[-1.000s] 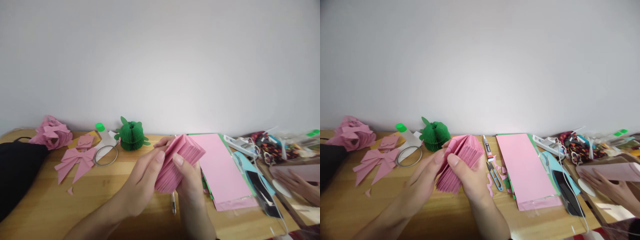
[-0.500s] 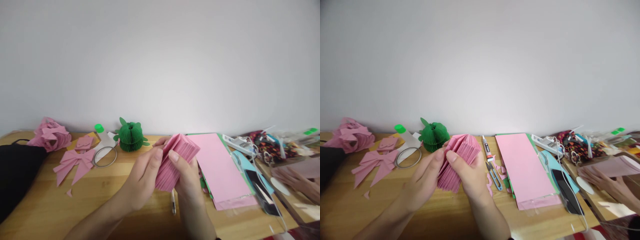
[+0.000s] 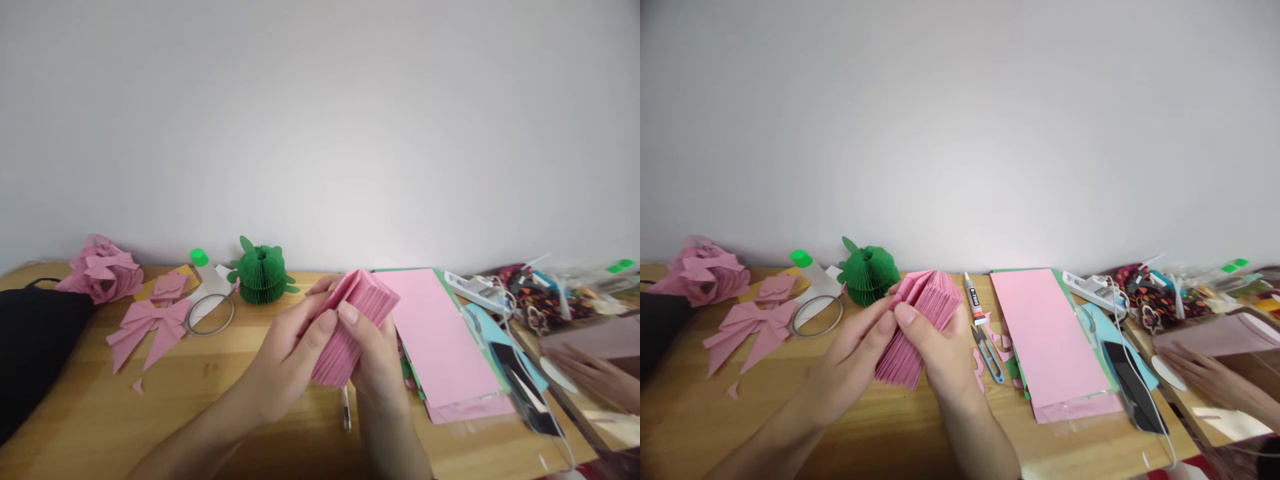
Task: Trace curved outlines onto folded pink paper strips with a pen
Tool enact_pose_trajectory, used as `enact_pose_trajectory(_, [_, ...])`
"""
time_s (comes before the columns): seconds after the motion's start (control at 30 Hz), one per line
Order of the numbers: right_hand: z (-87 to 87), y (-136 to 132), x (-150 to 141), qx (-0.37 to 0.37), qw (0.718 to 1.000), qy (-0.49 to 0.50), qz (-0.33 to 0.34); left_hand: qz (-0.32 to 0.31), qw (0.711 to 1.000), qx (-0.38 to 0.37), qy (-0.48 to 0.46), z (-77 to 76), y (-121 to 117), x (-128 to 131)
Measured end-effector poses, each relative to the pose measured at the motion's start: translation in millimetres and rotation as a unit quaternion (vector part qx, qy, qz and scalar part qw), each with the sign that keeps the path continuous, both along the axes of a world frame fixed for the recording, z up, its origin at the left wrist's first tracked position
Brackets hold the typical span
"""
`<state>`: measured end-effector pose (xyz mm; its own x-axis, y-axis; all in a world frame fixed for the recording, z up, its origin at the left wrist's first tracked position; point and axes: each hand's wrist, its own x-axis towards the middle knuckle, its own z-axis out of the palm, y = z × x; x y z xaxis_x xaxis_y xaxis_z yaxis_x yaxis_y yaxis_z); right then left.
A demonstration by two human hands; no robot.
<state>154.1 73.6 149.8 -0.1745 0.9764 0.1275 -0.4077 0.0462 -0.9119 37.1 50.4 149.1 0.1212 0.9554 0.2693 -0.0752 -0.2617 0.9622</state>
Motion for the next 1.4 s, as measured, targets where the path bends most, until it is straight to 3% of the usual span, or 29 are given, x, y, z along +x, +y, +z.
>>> enact_pose_trajectory(0.23, [-0.3, -0.6, -0.3, -0.006, 1.000, -0.003, 0.009, 0.005, 0.999, -0.038, -0.004, 2.1, -1.4, -0.1])
enact_pose_trajectory(0.7, [-0.4, 0.6, 1.1, 0.006, 1.000, 0.005, 0.003, -0.026, 1.000, -0.016, 0.008, 8.2, -3.4, -4.2])
enact_pose_trajectory(1.4, [-4.1, 0.6, 2.7, 0.032, 0.999, 0.008, 0.006, -0.048, 0.998, -0.026, -0.027, -0.2, -0.7, -2.8])
